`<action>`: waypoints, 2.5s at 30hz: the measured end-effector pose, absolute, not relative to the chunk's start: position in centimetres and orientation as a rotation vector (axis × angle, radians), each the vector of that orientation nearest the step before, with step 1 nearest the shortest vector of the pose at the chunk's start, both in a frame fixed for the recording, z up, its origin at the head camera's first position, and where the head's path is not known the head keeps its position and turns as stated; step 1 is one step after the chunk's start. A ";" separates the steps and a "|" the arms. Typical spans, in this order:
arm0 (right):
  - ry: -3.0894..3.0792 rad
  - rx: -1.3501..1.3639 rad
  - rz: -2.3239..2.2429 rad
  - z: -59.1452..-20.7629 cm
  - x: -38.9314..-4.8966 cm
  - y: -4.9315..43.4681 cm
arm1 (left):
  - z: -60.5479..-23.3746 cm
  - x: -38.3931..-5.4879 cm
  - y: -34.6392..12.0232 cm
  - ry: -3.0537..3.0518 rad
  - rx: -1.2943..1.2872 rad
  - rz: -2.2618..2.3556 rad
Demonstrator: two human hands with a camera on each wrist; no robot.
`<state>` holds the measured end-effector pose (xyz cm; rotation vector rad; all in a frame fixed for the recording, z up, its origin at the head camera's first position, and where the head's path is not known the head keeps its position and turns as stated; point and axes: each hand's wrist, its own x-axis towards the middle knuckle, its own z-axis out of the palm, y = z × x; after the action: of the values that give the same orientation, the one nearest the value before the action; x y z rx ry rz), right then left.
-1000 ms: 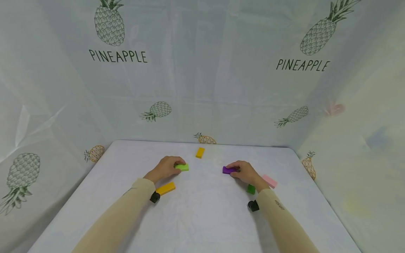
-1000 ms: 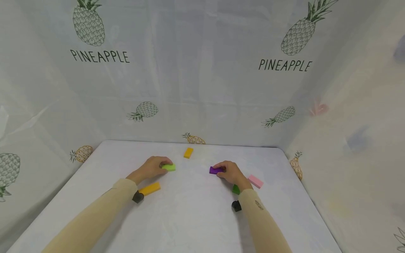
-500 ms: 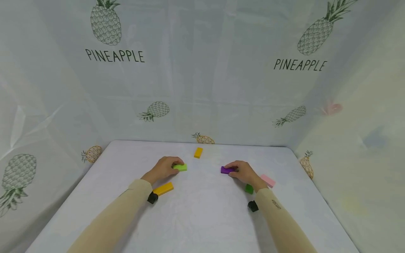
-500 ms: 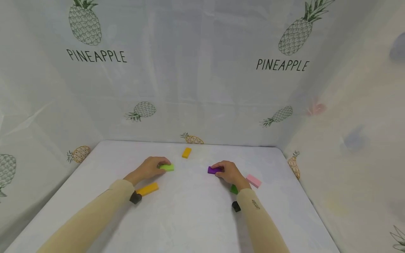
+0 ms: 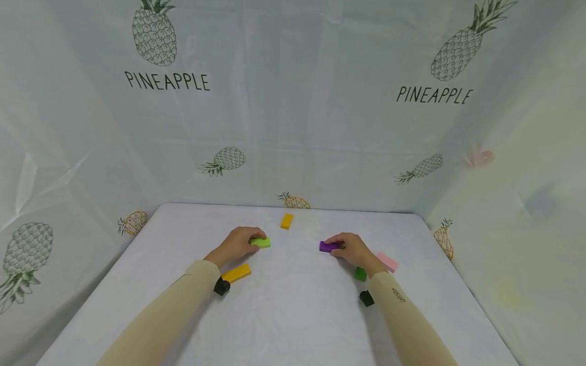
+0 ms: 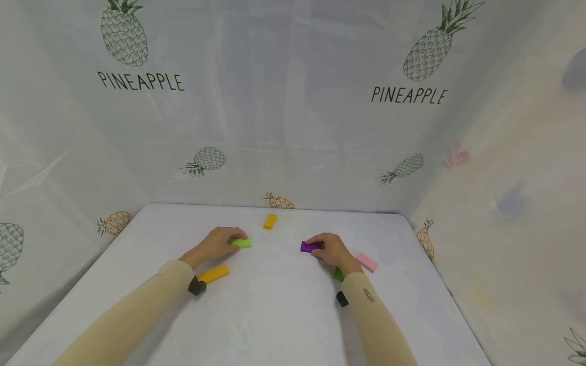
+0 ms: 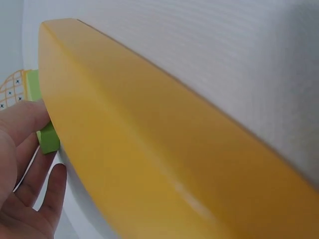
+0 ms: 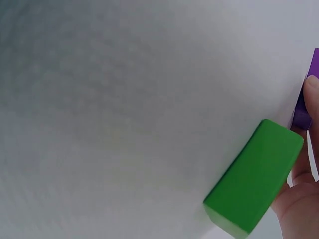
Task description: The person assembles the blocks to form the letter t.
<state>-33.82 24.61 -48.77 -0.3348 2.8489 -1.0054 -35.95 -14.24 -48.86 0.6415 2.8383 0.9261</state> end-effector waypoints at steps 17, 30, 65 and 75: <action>2.841 -0.323 -0.996 -48.9 -34.1 24.7 | -48.7 -35.8 -14.6 2.837 0.690 0.918; 2.832 -0.332 -1.016 -48.4 -33.8 24.5 | -47.8 -35.0 -14.4 2.831 0.743 0.921; 2.834 -0.322 -1.006 -48.6 -33.9 24.5 | -48.0 -32.5 -10.5 2.755 0.884 0.978; 2.844 -0.316 -1.005 -48.9 -33.9 24.6 | -48.7 -32.2 -9.8 2.736 0.958 0.973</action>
<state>-33.90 24.64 -48.87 -0.3160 2.8444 -1.0050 -32.24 -9.85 -48.68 0.9581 2.7360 0.9734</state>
